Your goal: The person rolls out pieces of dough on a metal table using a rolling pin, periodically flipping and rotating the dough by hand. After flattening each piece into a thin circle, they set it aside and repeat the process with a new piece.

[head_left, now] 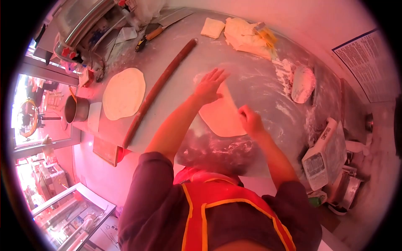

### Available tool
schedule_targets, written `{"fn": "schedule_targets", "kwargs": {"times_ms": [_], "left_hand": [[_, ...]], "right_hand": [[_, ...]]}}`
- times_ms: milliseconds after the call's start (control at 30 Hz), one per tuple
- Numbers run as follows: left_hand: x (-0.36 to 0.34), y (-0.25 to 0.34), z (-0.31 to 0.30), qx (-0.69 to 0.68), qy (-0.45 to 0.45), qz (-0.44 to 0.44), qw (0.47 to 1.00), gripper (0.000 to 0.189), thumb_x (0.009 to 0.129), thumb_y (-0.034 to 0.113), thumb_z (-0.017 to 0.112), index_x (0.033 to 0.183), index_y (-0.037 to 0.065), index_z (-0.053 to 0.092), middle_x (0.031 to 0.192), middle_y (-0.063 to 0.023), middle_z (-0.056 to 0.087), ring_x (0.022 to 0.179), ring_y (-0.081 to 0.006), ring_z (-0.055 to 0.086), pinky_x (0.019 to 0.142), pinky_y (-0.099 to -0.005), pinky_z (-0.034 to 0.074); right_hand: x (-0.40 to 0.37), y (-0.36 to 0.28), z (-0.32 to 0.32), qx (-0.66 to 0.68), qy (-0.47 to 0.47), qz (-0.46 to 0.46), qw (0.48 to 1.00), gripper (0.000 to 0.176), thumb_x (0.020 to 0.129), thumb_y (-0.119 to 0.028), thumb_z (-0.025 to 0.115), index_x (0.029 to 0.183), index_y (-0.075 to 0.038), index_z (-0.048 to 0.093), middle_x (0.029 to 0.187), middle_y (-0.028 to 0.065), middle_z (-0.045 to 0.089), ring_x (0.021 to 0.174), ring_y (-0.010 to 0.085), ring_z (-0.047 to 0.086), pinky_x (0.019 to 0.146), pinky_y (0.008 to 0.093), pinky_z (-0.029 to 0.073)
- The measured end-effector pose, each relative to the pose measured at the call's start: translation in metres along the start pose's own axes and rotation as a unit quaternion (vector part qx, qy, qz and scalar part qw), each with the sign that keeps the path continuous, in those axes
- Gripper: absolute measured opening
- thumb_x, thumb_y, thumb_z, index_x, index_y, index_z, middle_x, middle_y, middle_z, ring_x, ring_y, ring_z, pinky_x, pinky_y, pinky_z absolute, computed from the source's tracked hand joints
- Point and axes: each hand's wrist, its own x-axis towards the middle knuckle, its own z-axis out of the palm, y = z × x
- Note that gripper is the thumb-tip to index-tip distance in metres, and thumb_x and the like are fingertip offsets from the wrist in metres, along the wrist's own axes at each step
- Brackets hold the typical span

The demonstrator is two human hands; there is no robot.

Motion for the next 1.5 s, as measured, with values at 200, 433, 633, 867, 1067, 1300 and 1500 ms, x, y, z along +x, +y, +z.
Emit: {"fn": "schedule_targets", "kwargs": {"times_ms": [200,433,633,867,1067,1300,1500], "left_hand": [[0.017,0.009,-0.058,-0.074,-0.253,-0.060,0.963,0.022,0.087,0.021,0.064,0.105,0.012,0.072,0.106,-0.0093,0.069,0.106,-0.0302,0.060,0.094,-0.0428,0.045],[0.030,0.057,-0.174,-0.087,-0.073,-0.067,0.991,0.025,0.082,0.023,0.068,0.103,0.010,0.072,0.094,-0.0125,0.071,0.092,-0.0328,0.067,0.078,-0.0408,0.052],[-0.049,0.014,-0.076,0.071,0.045,0.051,0.995,0.036,0.074,0.007,0.063,0.108,0.013,0.071,0.105,-0.0087,0.072,0.096,-0.0266,0.068,0.081,-0.0387,0.055],[-0.178,0.039,0.000,0.029,0.024,0.057,0.998,0.034,0.081,0.004,0.057,0.112,0.009,0.069,0.116,-0.0099,0.068,0.111,-0.0299,0.062,0.099,-0.0444,0.049],[-0.222,-0.025,-0.040,0.026,0.173,-0.140,0.975,0.037,0.081,0.002,0.058,0.118,0.002,0.062,0.122,-0.0200,0.061,0.115,-0.0397,0.056,0.102,-0.0486,0.043],[-0.276,-0.080,-0.106,0.149,0.140,-0.493,0.846,0.049,0.083,0.012,0.067,0.126,-0.001,0.047,0.118,-0.0255,0.056,0.116,-0.0411,0.049,0.101,-0.0493,0.039],[-0.279,-0.073,-0.120,0.133,0.088,-0.431,0.888,0.027,0.081,0.015,0.066,0.106,0.008,0.057,0.099,-0.0133,0.061,0.099,-0.0348,0.058,0.083,-0.0467,0.047]], "right_hand": [[0.001,-0.021,-0.050,0.320,0.027,0.167,0.932,0.018,0.090,-0.006,0.063,0.108,-0.001,0.063,0.094,0.0054,0.069,0.083,0.0113,0.063,0.074,0.0266,0.050],[0.041,-0.084,-0.111,0.294,0.065,0.021,0.953,0.023,0.093,-0.005,0.060,0.114,0.000,0.066,0.104,0.0080,0.070,0.093,0.0137,0.065,0.082,0.0271,0.052],[0.019,-0.028,-0.034,0.076,0.067,-0.061,0.993,0.021,0.093,-0.004,0.057,0.112,-0.002,0.067,0.106,0.0157,0.070,0.098,0.0279,0.068,0.088,0.0344,0.053],[-0.062,0.007,0.006,-0.015,-0.144,-0.144,0.979,0.029,0.089,-0.012,0.062,0.115,-0.001,0.065,0.115,0.0179,0.066,0.107,0.0378,0.061,0.092,0.0442,0.050],[0.052,0.014,0.049,-0.192,0.006,-0.087,0.978,0.068,0.094,-0.029,0.058,0.150,-0.002,0.029,0.156,0.0218,0.027,0.142,0.0376,0.030,0.116,0.0528,0.022],[0.003,-0.061,0.142,-0.196,-0.159,-0.256,0.933,0.071,0.096,-0.043,0.051,0.150,-0.003,0.030,0.157,0.0195,0.026,0.146,0.0350,0.024,0.119,0.0543,0.014],[-0.040,-0.036,0.081,-0.010,-0.120,-0.260,0.958,0.065,0.093,-0.026,0.058,0.149,-0.003,0.034,0.154,0.0203,0.032,0.142,0.0375,0.031,0.116,0.0500,0.025]]}}
